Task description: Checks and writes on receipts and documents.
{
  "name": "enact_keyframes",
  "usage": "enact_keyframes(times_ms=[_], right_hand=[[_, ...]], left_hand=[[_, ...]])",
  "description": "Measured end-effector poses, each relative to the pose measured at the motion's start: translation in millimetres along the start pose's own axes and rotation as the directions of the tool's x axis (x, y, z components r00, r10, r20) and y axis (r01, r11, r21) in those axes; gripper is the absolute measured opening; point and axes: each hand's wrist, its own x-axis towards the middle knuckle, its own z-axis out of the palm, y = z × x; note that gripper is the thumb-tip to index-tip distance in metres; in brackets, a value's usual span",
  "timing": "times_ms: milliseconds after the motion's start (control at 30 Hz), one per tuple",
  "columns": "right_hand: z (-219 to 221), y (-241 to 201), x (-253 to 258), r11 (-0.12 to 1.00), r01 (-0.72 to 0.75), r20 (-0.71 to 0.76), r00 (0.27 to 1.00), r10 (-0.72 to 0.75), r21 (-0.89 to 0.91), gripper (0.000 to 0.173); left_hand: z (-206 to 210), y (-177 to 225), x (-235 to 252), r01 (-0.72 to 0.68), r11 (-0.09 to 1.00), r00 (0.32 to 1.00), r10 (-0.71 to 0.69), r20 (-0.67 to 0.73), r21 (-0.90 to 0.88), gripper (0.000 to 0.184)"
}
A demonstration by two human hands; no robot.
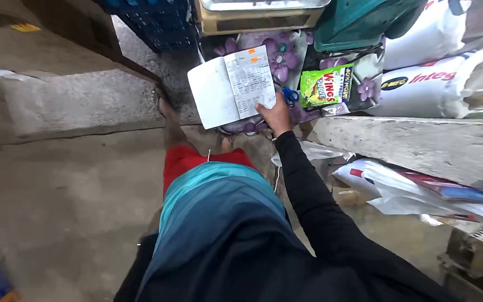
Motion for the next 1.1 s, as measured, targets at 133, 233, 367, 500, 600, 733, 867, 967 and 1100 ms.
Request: enact_keyframes(times_ms=[133,233,367,500,600,733,867,967,1100], right_hand=[[3,-3,-2,0.999,-0.014,-0.048,0.999,0.013,-0.034,0.081],[5,-2,1,0.999,-0.027,-0.043,0.999,0.026,-0.024,0.079],[3,0,4,1.0,-0.024,-0.036,0.999,0.023,-0.01,0.077],[1,1,2,1.0,0.006,-0.011,1.0,-0.006,0.008,0.08],[1,-4,-1,1.0,0.011,0.004,1.0,-0.012,0.009,0.081],[-2,-7,-2,1.0,0.0,-0.004,1.0,0.0,0.012,0.082],[-2,-5,0,1.0,-0.024,0.001,1.0,0.024,0.005,0.08],[2,-3,2,1.0,0.016,-0.006,1.0,-0.015,0.024,0.082],[-2,-3,4,1.0,0.013,-0.009,1.0,-0.013,0.02,0.082]], left_hand=[[-112,64,16,-0.099,0.986,0.98,0.073,-0.185,-0.136,0.074],[-163,109,6,-0.22,0.948,0.944,0.148,-0.295,-0.23,0.086],[-176,169,-32,-0.434,0.732,0.894,0.279,-0.35,-0.526,0.072],[-163,205,-79,-0.503,0.423,0.841,0.441,-0.313,-0.754,0.054],[-152,216,-107,-0.484,0.311,0.817,0.495,-0.295,-0.818,0.045],[-143,222,-124,-0.464,0.264,0.791,0.554,-0.261,-0.845,0.039],[-140,222,-128,-0.482,0.221,0.754,0.598,-0.272,-0.848,0.038],[-143,213,-121,-0.538,0.324,0.771,0.561,-0.3,-0.778,0.036],[-138,175,-71,-0.591,0.676,0.797,0.405,-0.447,-0.441,0.041]])
